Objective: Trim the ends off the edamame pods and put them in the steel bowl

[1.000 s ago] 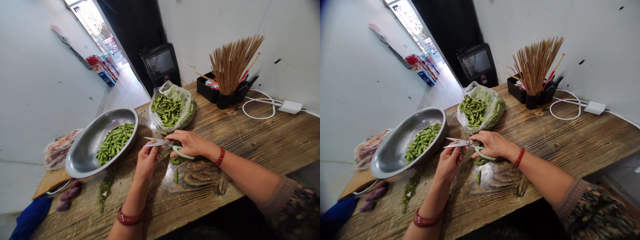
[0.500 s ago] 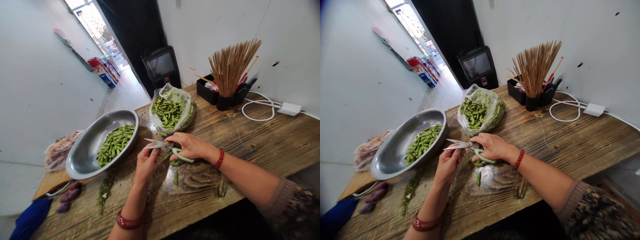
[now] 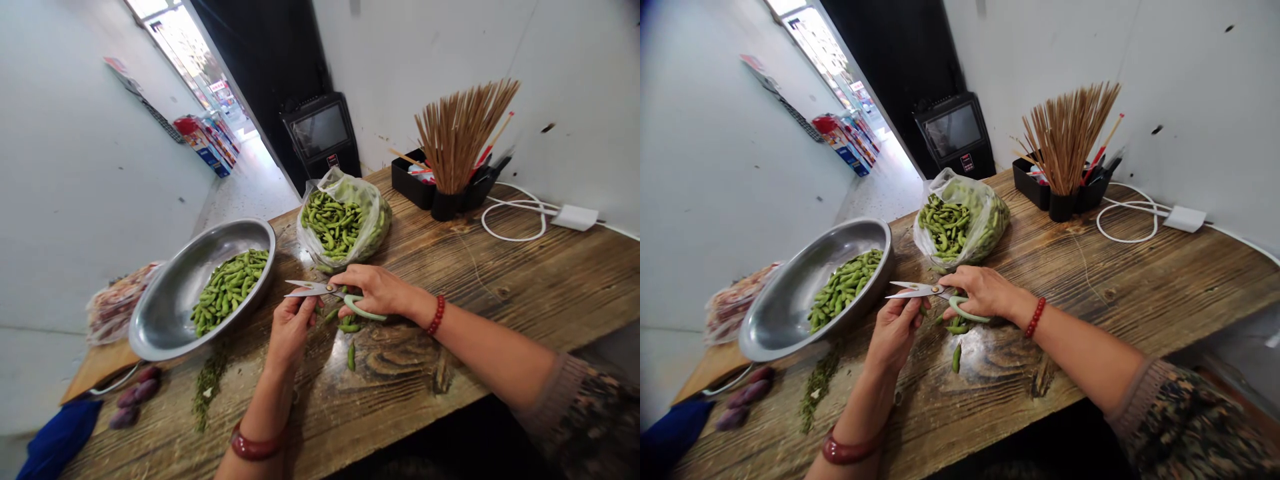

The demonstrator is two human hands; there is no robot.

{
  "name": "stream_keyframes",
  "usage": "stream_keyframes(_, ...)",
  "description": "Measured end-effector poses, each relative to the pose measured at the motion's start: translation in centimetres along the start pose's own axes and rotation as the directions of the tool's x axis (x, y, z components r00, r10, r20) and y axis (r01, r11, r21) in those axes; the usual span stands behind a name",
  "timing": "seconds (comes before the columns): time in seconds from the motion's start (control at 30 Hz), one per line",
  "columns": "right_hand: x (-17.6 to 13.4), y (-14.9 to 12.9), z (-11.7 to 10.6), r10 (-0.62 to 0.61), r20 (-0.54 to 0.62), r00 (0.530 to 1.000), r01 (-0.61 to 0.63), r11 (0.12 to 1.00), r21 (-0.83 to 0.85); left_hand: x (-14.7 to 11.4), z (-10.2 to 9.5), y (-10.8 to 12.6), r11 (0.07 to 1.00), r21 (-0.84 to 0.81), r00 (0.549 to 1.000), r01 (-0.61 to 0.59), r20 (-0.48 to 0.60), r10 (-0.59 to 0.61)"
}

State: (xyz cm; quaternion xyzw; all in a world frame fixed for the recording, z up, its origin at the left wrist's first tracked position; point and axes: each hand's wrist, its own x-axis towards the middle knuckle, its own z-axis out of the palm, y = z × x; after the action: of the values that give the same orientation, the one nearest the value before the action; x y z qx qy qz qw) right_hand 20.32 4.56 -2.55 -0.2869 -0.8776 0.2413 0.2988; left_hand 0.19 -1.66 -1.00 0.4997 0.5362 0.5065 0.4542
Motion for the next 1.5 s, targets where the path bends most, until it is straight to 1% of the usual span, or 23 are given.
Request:
stream_keyframes(0.1,0.01,0.26,0.0,0.021,0.006,1.0,-0.021,1.0,-0.002,0.04,-0.1,0.19,0.998,0.053,0.999,0.019,-0.037,-0.017)
stream_keyframes(0.2,0.1,0.64,0.17,0.054,0.007,0.999,-0.054,0.997,0.056,0.13,-0.28,0.24,0.997,0.061,0.997,0.047,-0.056,-0.044)
stream_keyframes(0.23,0.15,0.75,0.25,0.066,-0.003,0.998,-0.066,0.994,0.082,0.17,-0.33,0.23,0.997,0.028,0.996,0.065,-0.059,-0.063)
stream_keyframes(0.3,0.25,0.91,0.42,0.097,-0.036,0.995,-0.092,0.988,0.121,0.25,-0.44,0.22,0.99,-0.098,0.991,0.103,-0.074,-0.111)
stream_keyframes(0.37,0.31,0.95,0.55,0.123,-0.06,0.991,-0.114,0.984,0.134,0.37,-0.54,0.25,0.961,-0.248,0.985,0.124,-0.084,-0.149)
stream_keyframes(0.43,0.29,0.89,0.64,0.123,-0.066,0.99,-0.114,0.985,0.131,0.51,-0.67,0.31,0.923,-0.363,0.981,0.129,-0.09,-0.173)
stream_keyframes(0.5,0.21,0.77,0.67,0.106,-0.064,0.992,-0.097,0.988,0.122,0.65,-0.81,0.35,0.892,-0.43,0.976,0.14,-0.091,-0.197)
stream_keyframes(0.6,0.04,0.54,0.65,0.102,-0.047,0.994,-0.096,0.989,0.11,0.75,-0.92,0.35,0.864,-0.482,0.973,0.146,-0.089,-0.215)
stream_keyframes(0.73,-0.08,0.27,0.62,0.108,-0.03,0.994,-0.104,0.99,0.099,0.63,-0.67,0.36,0.857,-0.496,0.976,0.141,-0.074,-0.204)
stream_keyframes(0.93,-0.1,0.17,0.77,0.09,-0.043,0.995,-0.085,0.992,0.098,0.31,-0.15,0.41,0.873,-0.458,0.975,0.165,-0.06,-0.215)
stream_keyframes(1.13,-0.04,0.39,0.81,0.079,-0.055,0.995,-0.074,0.994,0.078,0.28,-0.23,0.4,0.882,-0.437,0.975,0.176,-0.047,-0.219)
stream_keyframes(1.23,0.05,0.48,0.73,0.082,-0.059,0.995,-0.076,0.993,0.093,0.33,-0.43,0.37,0.879,-0.445,0.976,0.17,-0.048,-0.213)
stream_keyframes(1.37,0.1,0.56,0.65,0.093,-0.047,0.995,-0.087,0.989,0.121,0.4,-0.66,0.38,0.876,-0.455,0.975,0.161,-0.067,-0.214)
stream_keyframes(1.5,0.09,0.6,0.64,0.074,-0.023,0.997,-0.07,0.99,0.124,0.53,-0.67,0.43,0.887,-0.45,0.98,0.105,-0.106,-0.17)
